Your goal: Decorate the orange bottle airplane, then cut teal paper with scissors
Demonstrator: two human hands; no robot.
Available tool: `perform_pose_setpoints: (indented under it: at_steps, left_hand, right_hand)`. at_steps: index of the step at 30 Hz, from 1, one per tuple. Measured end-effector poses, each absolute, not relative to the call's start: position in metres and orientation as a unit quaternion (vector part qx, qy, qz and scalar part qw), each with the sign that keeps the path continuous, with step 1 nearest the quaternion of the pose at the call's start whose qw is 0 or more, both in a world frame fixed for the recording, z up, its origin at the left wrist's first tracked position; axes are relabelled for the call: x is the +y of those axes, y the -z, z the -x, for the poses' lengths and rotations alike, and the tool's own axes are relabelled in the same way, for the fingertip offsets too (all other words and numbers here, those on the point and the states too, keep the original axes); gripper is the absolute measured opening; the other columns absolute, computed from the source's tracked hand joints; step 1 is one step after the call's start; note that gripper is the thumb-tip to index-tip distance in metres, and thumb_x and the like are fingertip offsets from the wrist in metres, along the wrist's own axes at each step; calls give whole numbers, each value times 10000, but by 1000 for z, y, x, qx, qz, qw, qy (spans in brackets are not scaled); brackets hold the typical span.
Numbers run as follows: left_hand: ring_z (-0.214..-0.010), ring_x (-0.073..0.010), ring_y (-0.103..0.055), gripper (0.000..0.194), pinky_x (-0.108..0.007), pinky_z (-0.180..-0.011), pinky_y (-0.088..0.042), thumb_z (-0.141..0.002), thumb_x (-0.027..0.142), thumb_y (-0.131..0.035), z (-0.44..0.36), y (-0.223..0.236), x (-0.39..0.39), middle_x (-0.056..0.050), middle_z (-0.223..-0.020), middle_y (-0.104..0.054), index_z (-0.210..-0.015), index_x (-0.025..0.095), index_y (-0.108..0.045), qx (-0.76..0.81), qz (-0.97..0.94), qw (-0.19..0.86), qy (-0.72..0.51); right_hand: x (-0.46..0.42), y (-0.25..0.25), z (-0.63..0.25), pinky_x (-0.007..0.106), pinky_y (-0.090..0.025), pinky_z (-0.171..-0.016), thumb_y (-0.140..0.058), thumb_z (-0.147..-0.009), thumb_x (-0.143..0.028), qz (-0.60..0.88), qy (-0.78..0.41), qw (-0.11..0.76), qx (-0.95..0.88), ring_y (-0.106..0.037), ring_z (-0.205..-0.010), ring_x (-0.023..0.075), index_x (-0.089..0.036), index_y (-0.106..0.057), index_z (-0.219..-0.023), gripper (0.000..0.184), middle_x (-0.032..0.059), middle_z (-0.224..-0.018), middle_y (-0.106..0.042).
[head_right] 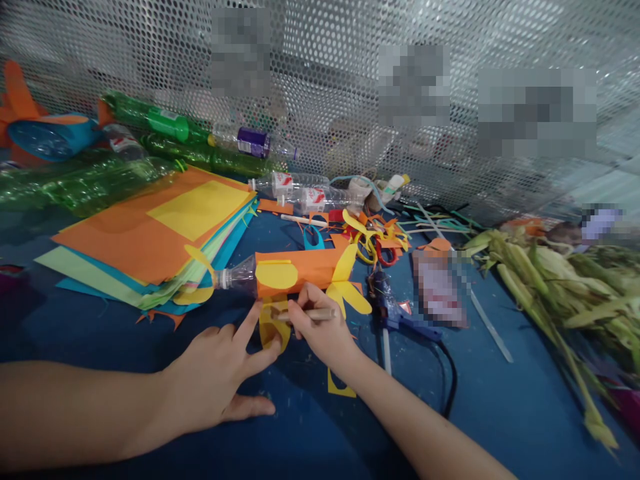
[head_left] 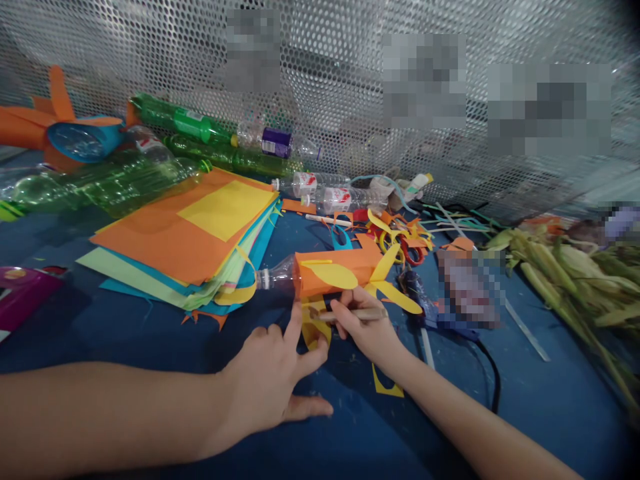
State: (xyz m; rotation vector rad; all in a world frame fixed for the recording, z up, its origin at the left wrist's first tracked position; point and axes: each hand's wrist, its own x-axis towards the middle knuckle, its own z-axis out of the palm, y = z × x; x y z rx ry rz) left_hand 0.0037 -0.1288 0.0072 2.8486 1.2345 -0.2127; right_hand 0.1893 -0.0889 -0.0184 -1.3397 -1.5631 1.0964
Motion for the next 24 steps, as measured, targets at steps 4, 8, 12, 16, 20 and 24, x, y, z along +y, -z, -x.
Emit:
perform_pose_setpoints:
  at_steps: [4,8,12,16,20,24]
  left_hand:
    - [-720,-296,-619,681,-416,-577,-478,-772,752,-317,-5,-8,-129,-257,-1339,-391,-1290,322,-424,398,-915,17,73]
    - [-723,-291,-614,748,-416,-589,-480,-769,757,-308,-4,-4,-131,-273,-1343,-381,-1345,283,-368,400,-914,7,70]
    - [-705,-284,-610,811,-411,-580,-477,-762,776,-265,-4,-1,-131,-288,-1348,-363,-1391,266,-295,406,-911,-4,72]
    - [-702,-286,-611,740,-408,-570,-471,-762,779,-254,-4,-1,-130,-259,-1350,-374,-1359,345,-322,402,-913,-3,66]
    - [-699,-292,-612,718,-411,-561,-467,-767,777,-233,-3,0,-129,-264,-1357,-358,-1345,363,-329,398,-916,-5,57]
    - [-695,-292,-612,699,-418,-560,-467,-776,770,-218,-2,2,-129,-251,-1342,-376,-1340,372,-328,399,-915,-7,54]
  right_hand:
    - [-89,17,-189,200,-332,-413,-550,-841,-294,520,-446,396,-612,-437,-365,89,-223,-414,-663,235,-88,-404,-470]
    - [-89,14,-189,212,-365,-444,-522,-848,-272,509,-439,461,-580,-396,-356,85,-228,-374,-644,256,-105,-377,-408]
    - [-87,14,-190,203,-313,-405,-518,-844,-270,515,-426,490,-560,-345,-339,77,-230,-354,-642,263,-114,-381,-368]
    - [-85,17,-191,196,-267,-377,-520,-836,-253,528,-427,459,-574,-355,-338,74,-226,-368,-636,252,-106,-393,-392]
    - [-85,18,-190,190,-271,-379,-512,-832,-246,534,-423,448,-579,-357,-328,73,-226,-379,-650,227,-112,-374,-390]
    - [-87,16,-189,183,-282,-389,-512,-834,-250,530,-422,433,-595,-353,-328,69,-222,-383,-639,235,-111,-361,-403]
